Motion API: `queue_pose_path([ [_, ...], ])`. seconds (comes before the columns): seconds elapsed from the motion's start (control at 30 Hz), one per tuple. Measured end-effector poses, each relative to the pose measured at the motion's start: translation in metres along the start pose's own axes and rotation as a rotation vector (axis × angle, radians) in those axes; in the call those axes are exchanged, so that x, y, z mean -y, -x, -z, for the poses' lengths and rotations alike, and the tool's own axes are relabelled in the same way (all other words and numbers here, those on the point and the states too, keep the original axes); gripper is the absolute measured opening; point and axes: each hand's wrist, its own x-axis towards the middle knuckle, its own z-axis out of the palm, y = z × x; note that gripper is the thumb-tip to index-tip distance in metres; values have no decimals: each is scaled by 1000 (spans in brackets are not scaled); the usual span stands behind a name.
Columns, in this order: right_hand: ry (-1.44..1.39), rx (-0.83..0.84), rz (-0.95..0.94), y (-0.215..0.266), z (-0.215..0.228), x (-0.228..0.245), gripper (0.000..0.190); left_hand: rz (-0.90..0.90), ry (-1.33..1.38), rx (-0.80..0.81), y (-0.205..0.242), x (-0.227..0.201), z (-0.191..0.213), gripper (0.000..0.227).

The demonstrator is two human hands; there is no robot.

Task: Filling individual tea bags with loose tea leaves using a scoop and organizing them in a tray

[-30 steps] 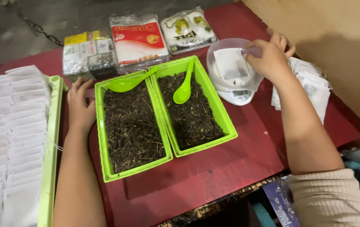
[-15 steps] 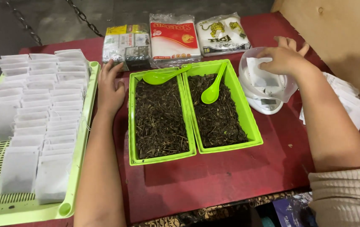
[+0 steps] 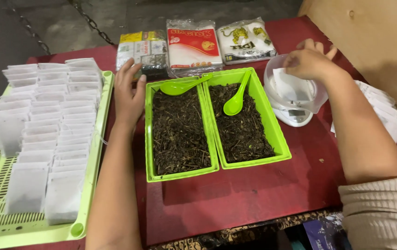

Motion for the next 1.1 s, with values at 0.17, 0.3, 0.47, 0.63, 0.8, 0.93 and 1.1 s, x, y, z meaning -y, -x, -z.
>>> queue_pose_path([
  [0.17,8,-96,73,-1,11,-14,20,11,94,8,-12,-33,5,32],
  [0.3,118,-294,287,40,52,-4,22,-43,159,53,-28,-62,14,38],
  [0.47,71,-449,465,94,96,42,19,15,220,246,-39,-126,23,41],
  [0.63,2,-437,399,162,116,132,14,-68,175,450,-37,-173,31,63],
  [0.8,-280,-472,748,171,91,174,5,-92,408,457,-28,-197,24,38],
  [0.93,-367,-450,795,180,87,191,3,79,405,384,-22,-190,30,19],
  [1.1,-416,-288,809,183,86,192,17,157,470,221,-9,-182,56,17],
])
